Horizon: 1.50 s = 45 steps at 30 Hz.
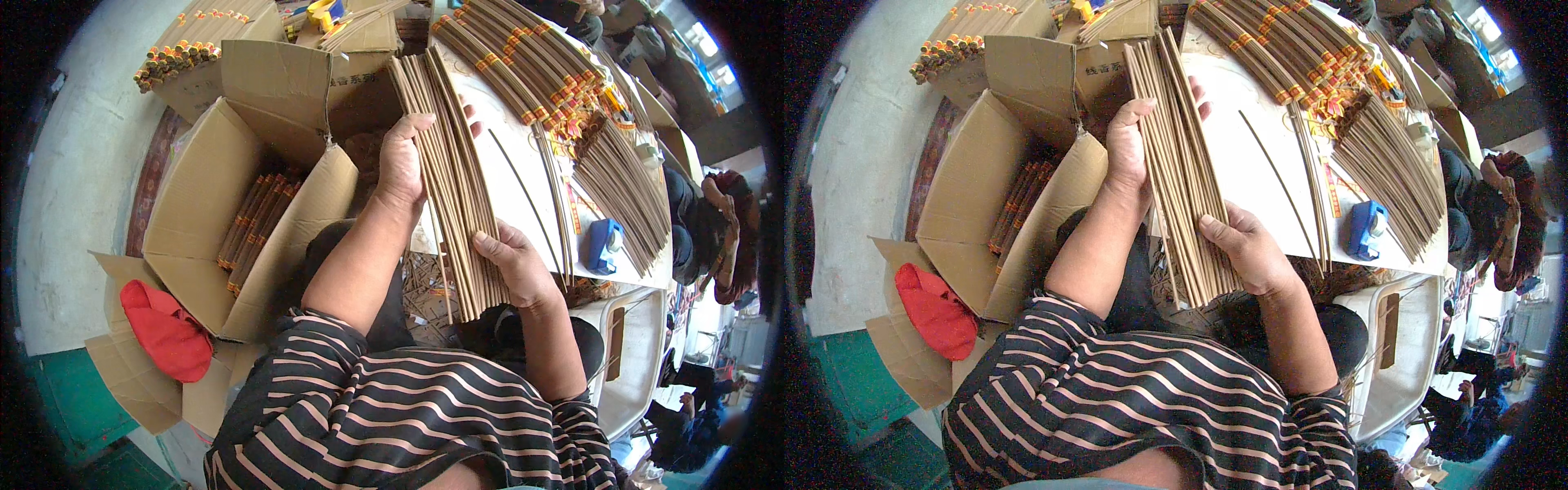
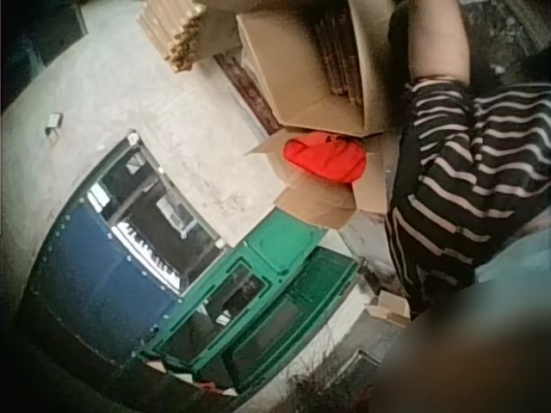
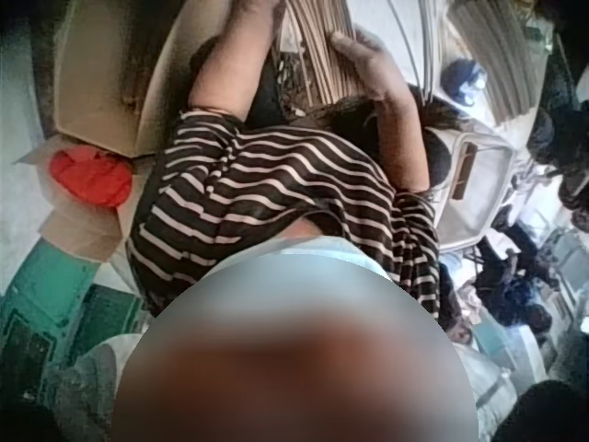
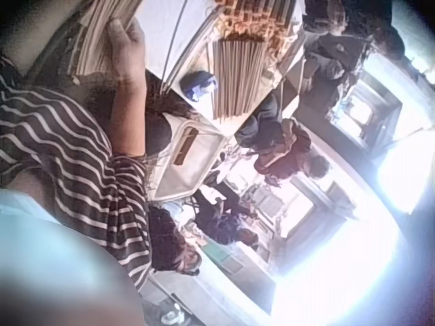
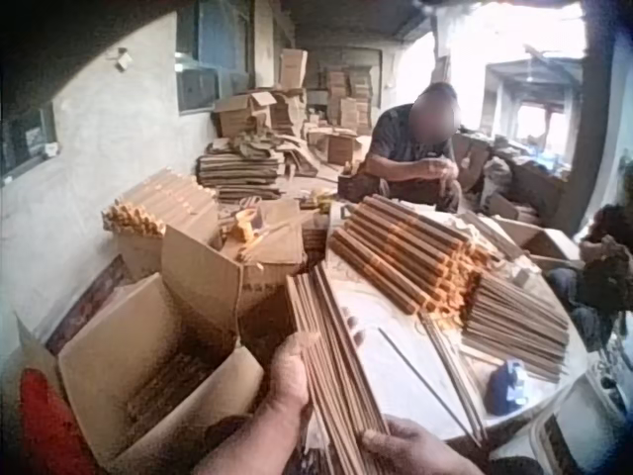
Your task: The person gathers thin wooden sticks from a table, aligns them into bundles, and secures each bundle with a small paper band. Completed bundles are placed into a cardboard box. The person repeats this process continuously.
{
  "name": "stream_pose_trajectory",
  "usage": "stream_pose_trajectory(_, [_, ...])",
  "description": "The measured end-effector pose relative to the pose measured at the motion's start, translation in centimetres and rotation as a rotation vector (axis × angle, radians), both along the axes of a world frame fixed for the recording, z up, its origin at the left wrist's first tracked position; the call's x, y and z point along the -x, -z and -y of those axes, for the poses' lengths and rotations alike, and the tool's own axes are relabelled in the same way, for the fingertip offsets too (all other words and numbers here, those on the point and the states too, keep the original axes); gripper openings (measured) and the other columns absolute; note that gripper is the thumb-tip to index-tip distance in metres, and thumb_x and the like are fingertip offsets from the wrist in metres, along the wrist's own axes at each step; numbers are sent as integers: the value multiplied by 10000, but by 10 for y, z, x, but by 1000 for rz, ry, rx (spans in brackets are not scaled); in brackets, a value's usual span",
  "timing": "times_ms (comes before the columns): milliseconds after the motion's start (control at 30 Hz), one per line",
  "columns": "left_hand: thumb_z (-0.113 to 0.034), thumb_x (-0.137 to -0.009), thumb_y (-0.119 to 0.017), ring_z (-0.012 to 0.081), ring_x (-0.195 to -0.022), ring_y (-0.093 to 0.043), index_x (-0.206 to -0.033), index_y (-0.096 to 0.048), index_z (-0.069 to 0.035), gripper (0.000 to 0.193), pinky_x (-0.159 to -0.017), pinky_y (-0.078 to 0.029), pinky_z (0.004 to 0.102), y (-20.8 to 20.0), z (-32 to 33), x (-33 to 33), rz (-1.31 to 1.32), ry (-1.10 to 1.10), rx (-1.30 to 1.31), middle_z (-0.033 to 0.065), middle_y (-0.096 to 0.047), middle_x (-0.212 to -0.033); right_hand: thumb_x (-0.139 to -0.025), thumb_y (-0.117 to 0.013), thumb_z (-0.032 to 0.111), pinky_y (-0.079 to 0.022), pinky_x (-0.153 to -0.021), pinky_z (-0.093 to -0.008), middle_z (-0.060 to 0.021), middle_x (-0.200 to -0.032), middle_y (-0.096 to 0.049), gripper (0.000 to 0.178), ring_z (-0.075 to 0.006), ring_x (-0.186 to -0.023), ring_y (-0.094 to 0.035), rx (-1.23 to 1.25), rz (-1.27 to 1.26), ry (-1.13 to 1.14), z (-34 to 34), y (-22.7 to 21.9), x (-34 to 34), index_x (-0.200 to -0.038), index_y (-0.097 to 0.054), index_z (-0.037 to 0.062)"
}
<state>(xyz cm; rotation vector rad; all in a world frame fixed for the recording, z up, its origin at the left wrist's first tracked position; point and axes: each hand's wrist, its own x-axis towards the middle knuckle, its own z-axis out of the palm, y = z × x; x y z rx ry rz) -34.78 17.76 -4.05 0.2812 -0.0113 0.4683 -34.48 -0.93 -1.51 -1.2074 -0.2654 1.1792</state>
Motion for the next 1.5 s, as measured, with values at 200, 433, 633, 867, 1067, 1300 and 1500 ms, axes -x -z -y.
stream_pose_trajectory(200, [-165, -784, -679, 194, -674, -595, -984, -511, -70, 278, -604, -545, 317, 9, -4, -5, -195, 45, -24, 123, -593, -863, -942, -449, 159, -490, -686, -258, -70, -867, -594, 255, -133, -730, -586, 139, 406, -137, -5, 11, 6, -1100, -469, -40])
stream_pose_trajectory(433, [-23, -767, -622, 150, -565, -542, -867, -515, -8, 148, -488, -469, 261, 18, -10, -9, -281, -65, -199, 76, -548, -697, -918, -516, 239, -468, -599, -253, -60, -801, -555, 309, -114, -652, -547, 49, 207, -68, -9, 10, 11, -1073, -467, -24])
stream_pose_trajectory(633, [6, -732, -606, 148, -521, -531, -966, -403, -7, 310, -473, -490, 278, -6, 5, -1, -425, -386, -516, 73, -516, -716, -810, -639, 116, -458, -546, -243, -50, -762, -524, 389, -109, -613, -528, 326, 634, -132, -18, 18, 16, -1102, -425, -23])
stream_pose_trajectory(867, [-104, -752, -678, 154, -564, -565, -977, -516, -44, 284, -522, -501, 293, -22, -6, 8, 27, 175, -225, 68, -566, -730, -806, -641, 84, -450, -561, -231, -35, -760, -536, 355, -101, -626, -535, 4, 226, -163, -10, 4, 10, -1098, -453, 6])
stream_pose_trajectory(1067, [-80, -750, -692, 118, -561, -559, -978, -517, -35, 290, -518, -486, 259, -96, 33, 12, 17, -83, -761, 30, -558, -701, -760, -715, 116, -408, -575, -208, 29, -782, -494, 337, -51, -665, -457, 102, 569, 22, -20, -10, -17, -1007, -505, 28])
stream_pose_trajectory(1300, [-87, -743, -713, 67, -727, -529, -930, -544, -35, 257, -679, -457, 226, -85, 49, -4, -68, 1, -1029, -16, -571, -769, -796, -681, 110, -438, -532, -225, 11, -713, -564, 153, -78, -587, -517, -73, 546, 164, -21, 15, -47, -885, -579, 38])
stream_pose_trajectory(1500, [-107, -751, -719, 63, -743, -535, -887, -595, -33, 199, -684, -458, 235, -93, 44, -6, -39, 65, -1157, -10, -587, -793, -823, -662, 136, -436, -608, -225, 40, -803, -543, 243, -57, -711, -488, -132, 607, -5, -15, 18, -60, -1024, -554, 51])
